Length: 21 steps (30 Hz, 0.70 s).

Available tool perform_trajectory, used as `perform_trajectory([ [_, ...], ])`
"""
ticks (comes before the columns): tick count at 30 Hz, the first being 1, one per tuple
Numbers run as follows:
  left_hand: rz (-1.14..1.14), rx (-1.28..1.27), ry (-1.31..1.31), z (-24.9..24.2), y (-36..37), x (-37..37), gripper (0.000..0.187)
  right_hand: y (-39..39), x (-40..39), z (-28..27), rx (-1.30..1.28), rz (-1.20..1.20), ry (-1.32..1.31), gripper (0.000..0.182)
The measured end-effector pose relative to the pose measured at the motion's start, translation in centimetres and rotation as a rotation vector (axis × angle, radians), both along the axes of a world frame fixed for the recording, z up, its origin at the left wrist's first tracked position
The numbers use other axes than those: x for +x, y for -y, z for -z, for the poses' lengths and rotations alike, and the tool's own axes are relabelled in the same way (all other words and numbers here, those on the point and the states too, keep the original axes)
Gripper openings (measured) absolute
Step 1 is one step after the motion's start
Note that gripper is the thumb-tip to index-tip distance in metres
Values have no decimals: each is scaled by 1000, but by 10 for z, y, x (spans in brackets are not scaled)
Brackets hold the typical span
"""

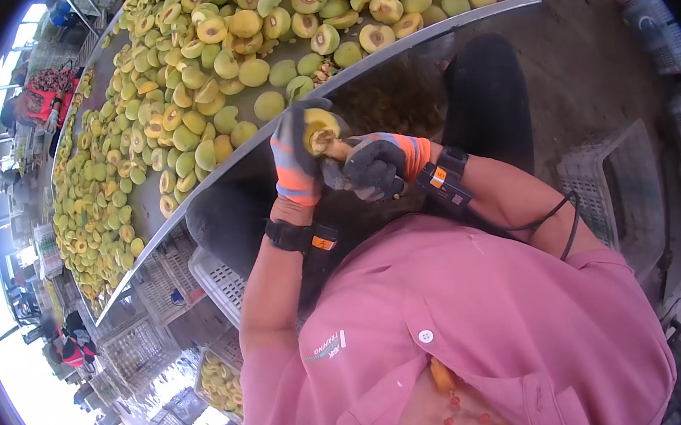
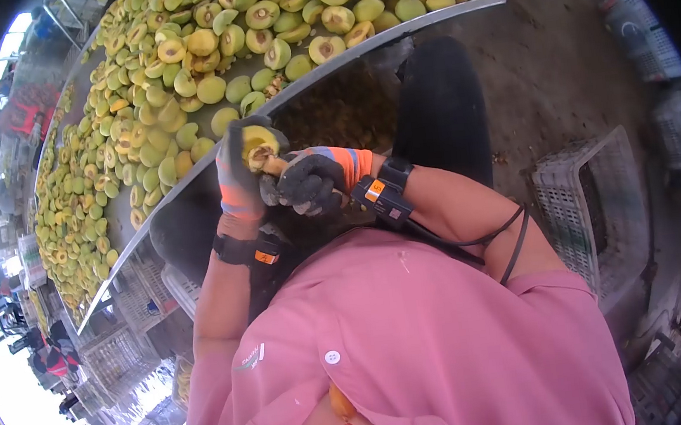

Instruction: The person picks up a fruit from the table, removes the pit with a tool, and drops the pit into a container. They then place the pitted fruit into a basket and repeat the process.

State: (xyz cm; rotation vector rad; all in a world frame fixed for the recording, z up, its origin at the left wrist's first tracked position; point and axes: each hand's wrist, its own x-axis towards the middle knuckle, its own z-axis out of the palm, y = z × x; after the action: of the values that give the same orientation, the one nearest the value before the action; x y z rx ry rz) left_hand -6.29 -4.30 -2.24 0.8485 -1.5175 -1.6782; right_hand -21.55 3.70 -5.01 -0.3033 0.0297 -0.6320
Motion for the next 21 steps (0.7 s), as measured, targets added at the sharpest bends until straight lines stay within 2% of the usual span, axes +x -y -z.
perform_trajectory([
  [1, -77, 139, -96, 6, -1, 2, 29, -1, 2, -8, -43, 48, -26, 13],
  [4, -402, 714, -495, 21, 3, 9, 33, 1, 12, -4, 55, 365, -120, 13],
  [5, -406, 692, -433, 26, 1, 16, 37, 10, 9, 18, 109, 343, -29, 15],
  [6, -344, 665, -400, 29, -1, 28, 40, 22, 3, 36, 314, 242, 58, 16],
  [8, -221, 606, -338, 29, 1, 59, 46, 34, 4, 43, 406, 526, -606, 20],
  [9, -105, 566, -446, 22, 1, 71, 51, 39, 5, 55, 362, 612, -658, 16],
  [10, -237, 524, -461, 4, -8, 72, 43, 45, 5, 74, 314, 702, -708, 13],
  [11, -349, 312, -275, -11, -16, 74, 45, 57, -1, 98, 512, 610, -395, 11],
  [13, -615, -137, -35, -22, -19, 87, 48, 62, -9, 93, 424, 432, -88, 13],
  [14, -623, -46, -128, -35, -24, 104, 44, 66, -8, 89, 384, 335, 65, 14],
  [15, -636, 44, -225, -49, -30, 120, 40, 57, 0, 57, 308, 303, -150, 18],
  [16, -655, 132, -321, -62, -35, 136, 37, 54, 7, 57, 337, 301, -237, 17],
  [17, -798, -86, -84, -60, -34, 154, 39, 51, 12, 59, 365, 296, -327, 17],
  [18, -885, -153, 8, -51, -34, 177, 40, 49, 13, 65, 392, 291, -418, 16],
  [19, -977, -213, 107, -42, -34, 199, 40, 51, 16, 97, 424, 395, -366, 16],
  [21, -1065, -34, -14, -10, -34, 253, 38, 36, 18, 70, 38, 468, -889, 17],
])
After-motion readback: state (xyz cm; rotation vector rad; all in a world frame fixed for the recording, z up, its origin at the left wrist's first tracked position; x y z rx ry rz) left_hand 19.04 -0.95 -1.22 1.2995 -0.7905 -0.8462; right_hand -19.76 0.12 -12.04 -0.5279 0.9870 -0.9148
